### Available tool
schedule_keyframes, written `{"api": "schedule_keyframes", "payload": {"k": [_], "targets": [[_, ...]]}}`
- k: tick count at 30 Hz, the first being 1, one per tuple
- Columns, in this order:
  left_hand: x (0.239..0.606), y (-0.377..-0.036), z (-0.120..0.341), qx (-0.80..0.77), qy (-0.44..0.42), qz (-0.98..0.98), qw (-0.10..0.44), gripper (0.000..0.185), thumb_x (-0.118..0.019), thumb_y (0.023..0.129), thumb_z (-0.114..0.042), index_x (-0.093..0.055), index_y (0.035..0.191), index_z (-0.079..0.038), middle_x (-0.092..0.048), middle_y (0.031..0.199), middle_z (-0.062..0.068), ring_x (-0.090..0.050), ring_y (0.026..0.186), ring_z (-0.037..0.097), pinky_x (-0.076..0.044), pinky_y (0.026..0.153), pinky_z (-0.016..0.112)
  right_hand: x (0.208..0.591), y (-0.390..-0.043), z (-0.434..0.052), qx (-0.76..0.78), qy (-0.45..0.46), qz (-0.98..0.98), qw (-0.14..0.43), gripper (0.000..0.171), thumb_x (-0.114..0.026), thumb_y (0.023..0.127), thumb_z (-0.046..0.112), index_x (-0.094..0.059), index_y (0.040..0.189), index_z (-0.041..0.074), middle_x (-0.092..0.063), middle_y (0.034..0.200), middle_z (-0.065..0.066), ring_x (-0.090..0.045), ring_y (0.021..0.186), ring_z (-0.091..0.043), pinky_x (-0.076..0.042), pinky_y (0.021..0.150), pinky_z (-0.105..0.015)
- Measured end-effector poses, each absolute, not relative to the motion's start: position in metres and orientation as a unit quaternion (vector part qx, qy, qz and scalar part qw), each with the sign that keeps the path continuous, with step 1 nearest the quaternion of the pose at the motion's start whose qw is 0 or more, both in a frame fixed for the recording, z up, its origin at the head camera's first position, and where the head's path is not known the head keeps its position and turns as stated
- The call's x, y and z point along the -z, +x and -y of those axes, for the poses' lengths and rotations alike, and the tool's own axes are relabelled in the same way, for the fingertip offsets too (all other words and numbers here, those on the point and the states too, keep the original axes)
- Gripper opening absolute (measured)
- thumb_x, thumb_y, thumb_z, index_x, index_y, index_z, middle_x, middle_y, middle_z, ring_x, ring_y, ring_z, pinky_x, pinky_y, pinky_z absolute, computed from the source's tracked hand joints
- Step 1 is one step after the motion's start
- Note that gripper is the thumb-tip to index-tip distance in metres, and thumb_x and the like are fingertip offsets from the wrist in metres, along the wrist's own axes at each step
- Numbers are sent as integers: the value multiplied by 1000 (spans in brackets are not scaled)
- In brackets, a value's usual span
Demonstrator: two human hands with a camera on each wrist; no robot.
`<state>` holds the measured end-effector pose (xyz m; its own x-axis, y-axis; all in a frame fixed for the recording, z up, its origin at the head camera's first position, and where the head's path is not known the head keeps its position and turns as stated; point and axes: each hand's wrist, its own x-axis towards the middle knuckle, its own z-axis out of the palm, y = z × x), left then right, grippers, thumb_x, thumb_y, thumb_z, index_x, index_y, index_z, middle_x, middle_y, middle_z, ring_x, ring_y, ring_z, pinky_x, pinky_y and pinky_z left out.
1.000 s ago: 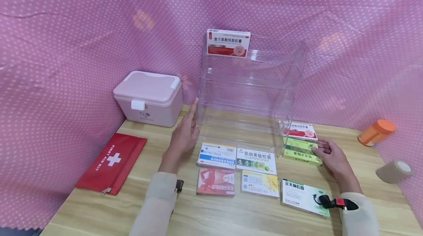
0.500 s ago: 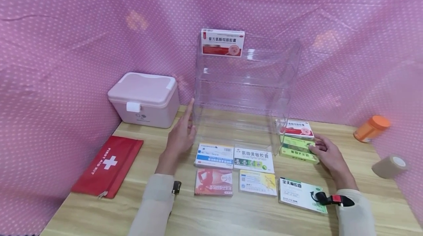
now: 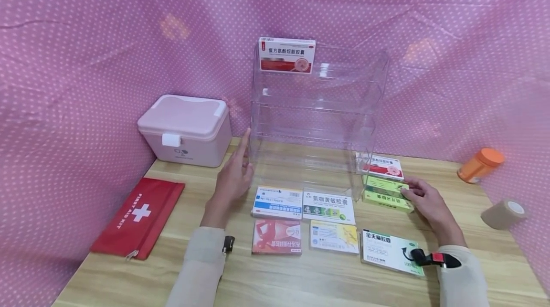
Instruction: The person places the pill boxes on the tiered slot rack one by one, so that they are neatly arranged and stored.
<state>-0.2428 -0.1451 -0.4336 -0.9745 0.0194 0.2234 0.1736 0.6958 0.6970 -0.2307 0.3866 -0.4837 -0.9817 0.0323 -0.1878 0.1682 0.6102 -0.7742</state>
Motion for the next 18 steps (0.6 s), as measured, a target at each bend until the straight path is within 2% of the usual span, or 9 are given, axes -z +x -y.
{"api": "schedule_keyframes", "payload": {"k": [5,11,14,18], "targets": [[435,-243,145,386,-54,915,102,112,-62,101,-3,7,164,-64,-55,158,15,-71,120,37,-64,93,60,482,-226,-396,463,27,-879,107,80,-61,107,49,-34,167,4,-51,142,-9,-47,116,-11,-43,86,-15],[436,-244,146,386,-58,914,108,112,-62,100,-2,7,165,-62,-56,157,15,-71,119,37,-64,92,59,480,-223,-401,491,1,-862,128,84,-72,103,39,-32,169,6,-59,132,10,-56,111,0,-49,89,-14],[436,-244,146,385,-57,915,108,113,-62,100,-2,8,164,-63,-57,155,15,-71,118,36,-64,92,58,481,-223,-401,492,4,-861,126,84,-74,102,37,-34,168,5,-60,128,15,-58,109,1,-50,88,-14],[436,-245,145,382,-54,917,104,112,-62,101,-3,9,164,-64,-56,157,15,-70,119,36,-64,92,58,483,-223,-402,484,15,-866,126,83,-76,101,38,-36,166,4,-61,128,12,-58,107,1,-50,88,-13]]}}
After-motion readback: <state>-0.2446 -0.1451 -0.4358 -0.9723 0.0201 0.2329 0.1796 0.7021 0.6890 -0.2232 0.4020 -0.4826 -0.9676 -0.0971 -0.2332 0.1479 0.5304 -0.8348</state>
